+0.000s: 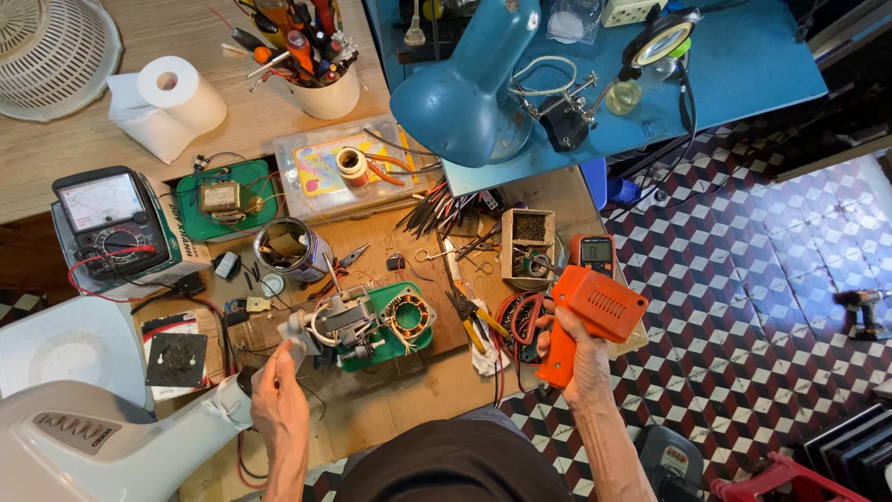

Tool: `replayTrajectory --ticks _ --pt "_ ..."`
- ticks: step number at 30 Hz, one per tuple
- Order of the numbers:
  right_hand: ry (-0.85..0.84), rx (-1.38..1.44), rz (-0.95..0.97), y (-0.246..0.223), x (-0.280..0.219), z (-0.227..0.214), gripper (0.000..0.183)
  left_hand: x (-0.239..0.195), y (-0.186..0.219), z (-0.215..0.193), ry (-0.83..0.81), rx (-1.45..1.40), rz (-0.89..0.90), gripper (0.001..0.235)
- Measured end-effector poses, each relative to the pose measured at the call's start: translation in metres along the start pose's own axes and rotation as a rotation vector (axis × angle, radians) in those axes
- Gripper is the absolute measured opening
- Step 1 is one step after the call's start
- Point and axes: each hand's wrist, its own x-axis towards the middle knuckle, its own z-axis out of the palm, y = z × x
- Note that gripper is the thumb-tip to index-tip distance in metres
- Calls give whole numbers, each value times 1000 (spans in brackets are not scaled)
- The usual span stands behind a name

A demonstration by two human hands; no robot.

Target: The person plugs a heat gun into a power strip, then uses it to apply heat to a small motor assembly clamped on a workbench. They repeatedly adjust wires and components on the motor with their hands while heating, then set the heat gun down and continue manipulating the motor parts.

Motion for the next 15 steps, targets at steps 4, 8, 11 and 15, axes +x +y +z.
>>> replayTrajectory --ticks 4,8,11,15 --pt "43 -20 10 3 33 -10 41 -6 15 2 -68 -211 -227 44" --pt "138 -141 -61 12 82 -15 37 -9 13 10 -34 -362 -182 41" --pt "133 -140 -72 22 112 -19 33 -11 3 18 -22 -385 -202 41" --pt "127 -204 -67 34 138 -27 28 -11 -13 31 10 -523 -179 42"
